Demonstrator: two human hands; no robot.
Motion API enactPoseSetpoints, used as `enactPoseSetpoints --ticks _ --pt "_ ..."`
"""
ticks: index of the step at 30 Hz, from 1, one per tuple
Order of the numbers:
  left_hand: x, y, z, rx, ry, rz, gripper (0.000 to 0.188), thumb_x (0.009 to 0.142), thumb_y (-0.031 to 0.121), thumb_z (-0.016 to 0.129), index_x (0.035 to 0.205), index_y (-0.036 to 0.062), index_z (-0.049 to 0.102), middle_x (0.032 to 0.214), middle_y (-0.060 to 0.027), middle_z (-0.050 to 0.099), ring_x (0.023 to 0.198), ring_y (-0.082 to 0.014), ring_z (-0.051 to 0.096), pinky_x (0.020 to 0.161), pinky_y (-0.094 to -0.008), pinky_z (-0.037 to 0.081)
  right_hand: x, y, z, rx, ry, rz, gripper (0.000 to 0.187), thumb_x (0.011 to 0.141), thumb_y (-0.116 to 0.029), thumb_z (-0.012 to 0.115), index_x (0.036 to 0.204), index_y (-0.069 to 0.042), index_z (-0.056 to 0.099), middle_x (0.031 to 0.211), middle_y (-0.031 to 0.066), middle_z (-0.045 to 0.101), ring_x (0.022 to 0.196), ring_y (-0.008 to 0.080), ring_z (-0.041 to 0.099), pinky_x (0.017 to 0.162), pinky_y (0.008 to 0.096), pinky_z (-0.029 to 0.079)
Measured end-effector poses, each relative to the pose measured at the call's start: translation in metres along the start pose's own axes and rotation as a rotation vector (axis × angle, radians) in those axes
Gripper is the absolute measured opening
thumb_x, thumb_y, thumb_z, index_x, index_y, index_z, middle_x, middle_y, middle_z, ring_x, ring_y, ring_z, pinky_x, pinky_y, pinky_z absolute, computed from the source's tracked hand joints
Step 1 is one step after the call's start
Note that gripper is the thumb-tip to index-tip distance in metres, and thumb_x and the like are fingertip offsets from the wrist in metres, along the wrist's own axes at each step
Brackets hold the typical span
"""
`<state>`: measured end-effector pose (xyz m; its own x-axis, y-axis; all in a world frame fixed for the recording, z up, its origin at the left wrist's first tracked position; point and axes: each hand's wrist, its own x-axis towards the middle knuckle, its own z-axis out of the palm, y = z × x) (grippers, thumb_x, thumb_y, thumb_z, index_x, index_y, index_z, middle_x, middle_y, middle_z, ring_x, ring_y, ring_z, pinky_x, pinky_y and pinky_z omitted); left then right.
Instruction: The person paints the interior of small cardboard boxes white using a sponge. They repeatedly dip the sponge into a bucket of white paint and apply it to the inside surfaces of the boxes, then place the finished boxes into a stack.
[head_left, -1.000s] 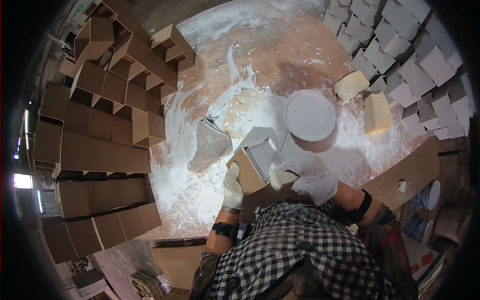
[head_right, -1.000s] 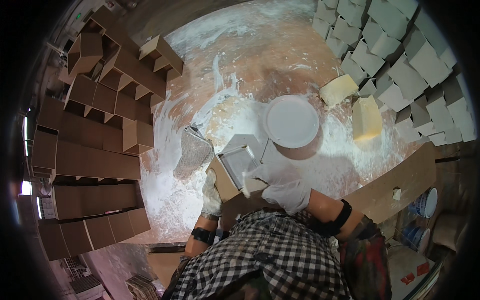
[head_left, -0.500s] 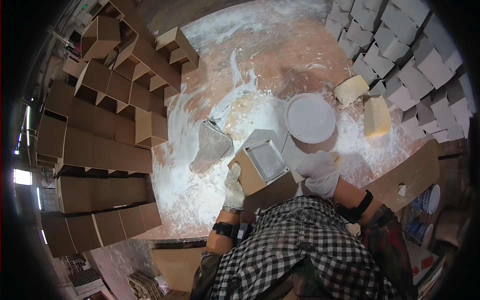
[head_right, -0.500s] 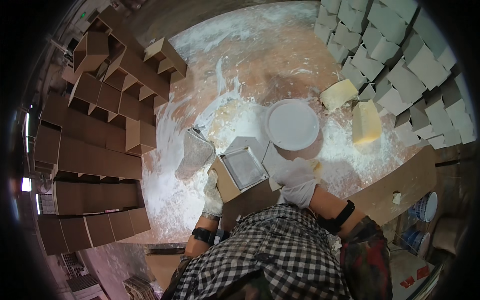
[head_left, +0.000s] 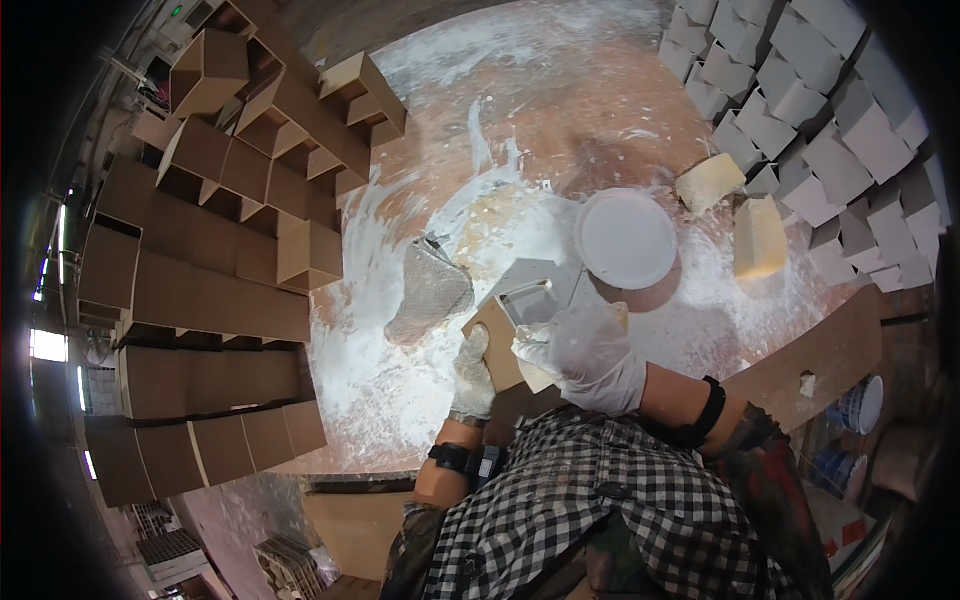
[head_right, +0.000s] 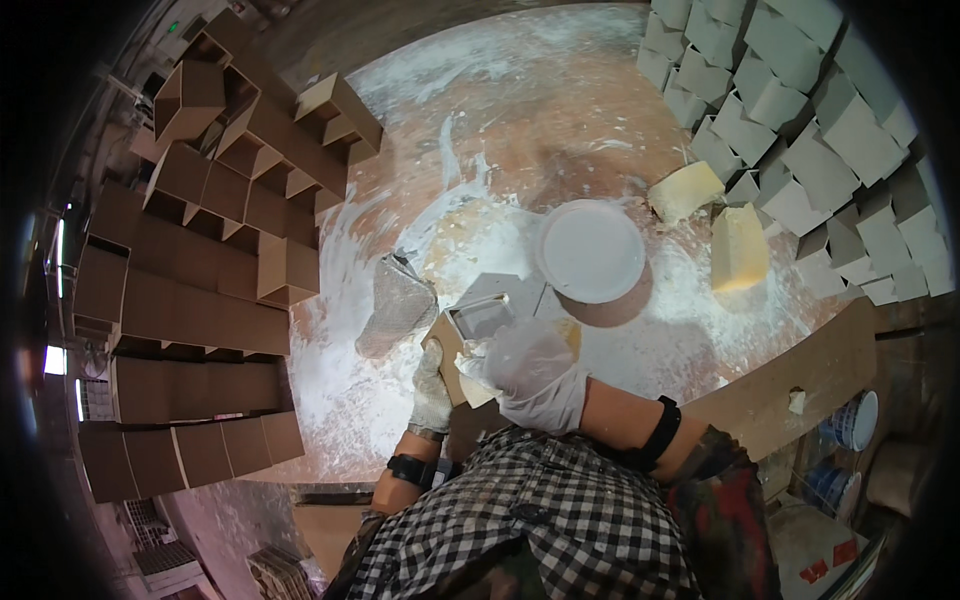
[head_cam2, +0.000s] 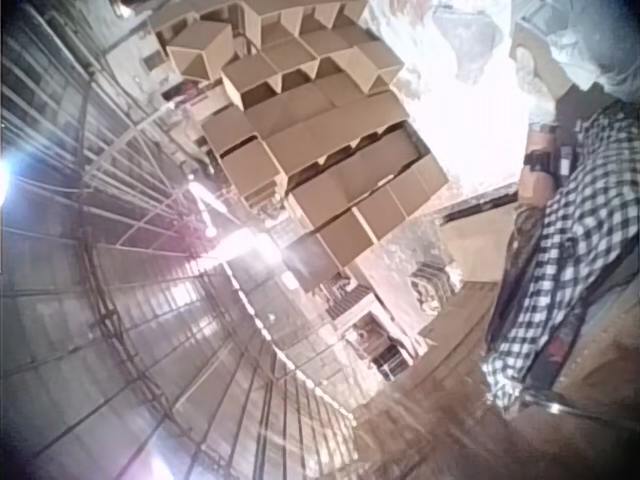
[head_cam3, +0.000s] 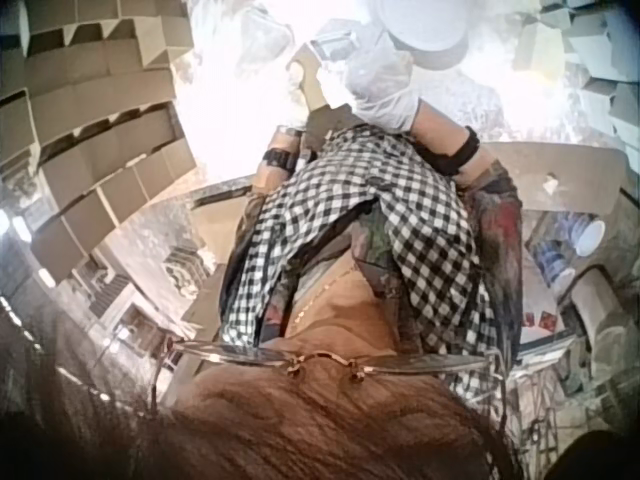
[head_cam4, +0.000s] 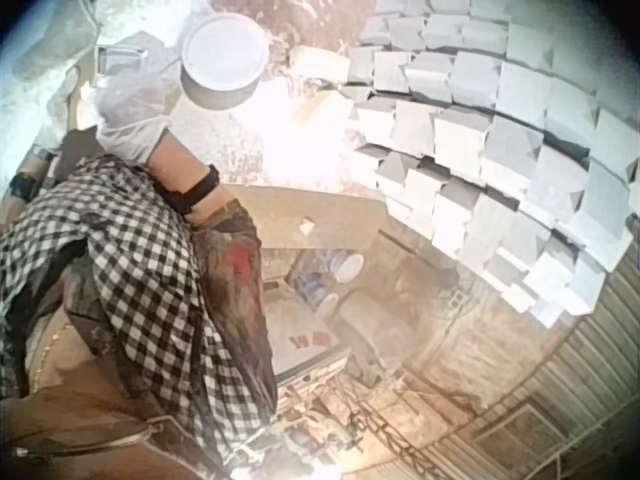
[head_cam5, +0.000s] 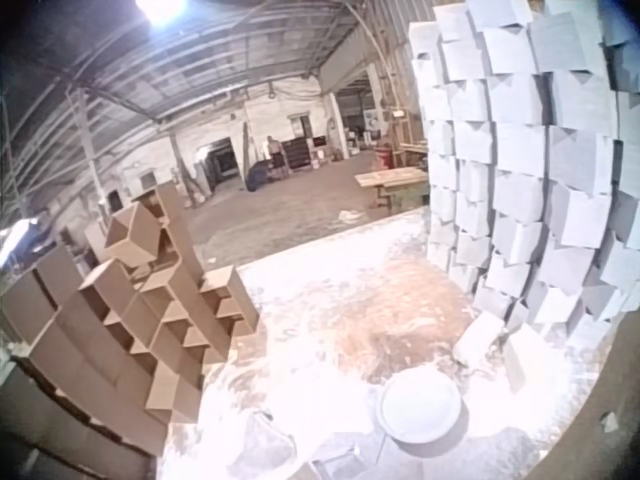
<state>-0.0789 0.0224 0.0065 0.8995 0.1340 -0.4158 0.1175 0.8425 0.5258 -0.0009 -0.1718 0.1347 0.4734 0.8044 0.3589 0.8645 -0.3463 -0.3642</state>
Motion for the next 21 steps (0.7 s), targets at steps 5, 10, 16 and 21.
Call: enactPoseSetpoints --ticks 5,10,16,21 --pt "-0.011 0.009 0.028 0.089 0.021 0.025 0.049 0.086 0.031 0.065 0.123 0.0027 0.049 0.107 -0.0105 0.060 0.090 -0.0218 0.063 0.076 -0.0350 0.056 -0.008 0.014 -0.021 0.160 -0.109 -0.028 0.026 0.068 -0.014 0.064 0.093 -0.007 0.065 0.077 0.0097 0.062 0.071 0.0311 0.060 0.060 0.0399 0.046" --pt "-0.015 0.008 0.037 0.007 0.029 0.040 0.052 0.086 0.033 0.064 0.126 0.0032 0.047 0.114 -0.0111 0.058 0.101 -0.0219 0.060 0.085 -0.0362 0.053 -0.025 0.030 -0.022 0.147 -0.107 0.027 0.014 0.061 -0.014 0.060 0.072 -0.009 0.066 0.065 0.0113 0.059 0.065 0.0320 0.059 0.057 0.0419 0.045" --pt "-0.009 0.007 0.021 0.079 0.025 0.028 0.053 0.087 0.035 0.062 0.127 0.0028 0.046 0.114 -0.0100 0.057 0.101 -0.0204 0.059 0.086 -0.0351 0.052 -0.018 0.043 -0.024 0.156 0.101 0.090 0.029 0.062 -0.009 0.058 0.089 -0.011 0.070 0.069 0.0109 0.061 0.064 0.0298 0.060 0.057 0.0409 0.045" --pt "-0.008 0.006 0.013 0.100 0.055 0.044 0.053 0.088 0.036 0.061 0.126 0.0027 0.046 0.114 -0.0094 0.057 0.100 -0.0197 0.060 0.085 -0.0345 0.053 0.002 0.041 -0.023 0.130 0.041 0.109 0.030 0.066 -0.016 0.066 0.096 -0.011 0.069 0.070 0.0110 0.061 0.064 0.0308 0.059 0.057 0.0405 0.045"
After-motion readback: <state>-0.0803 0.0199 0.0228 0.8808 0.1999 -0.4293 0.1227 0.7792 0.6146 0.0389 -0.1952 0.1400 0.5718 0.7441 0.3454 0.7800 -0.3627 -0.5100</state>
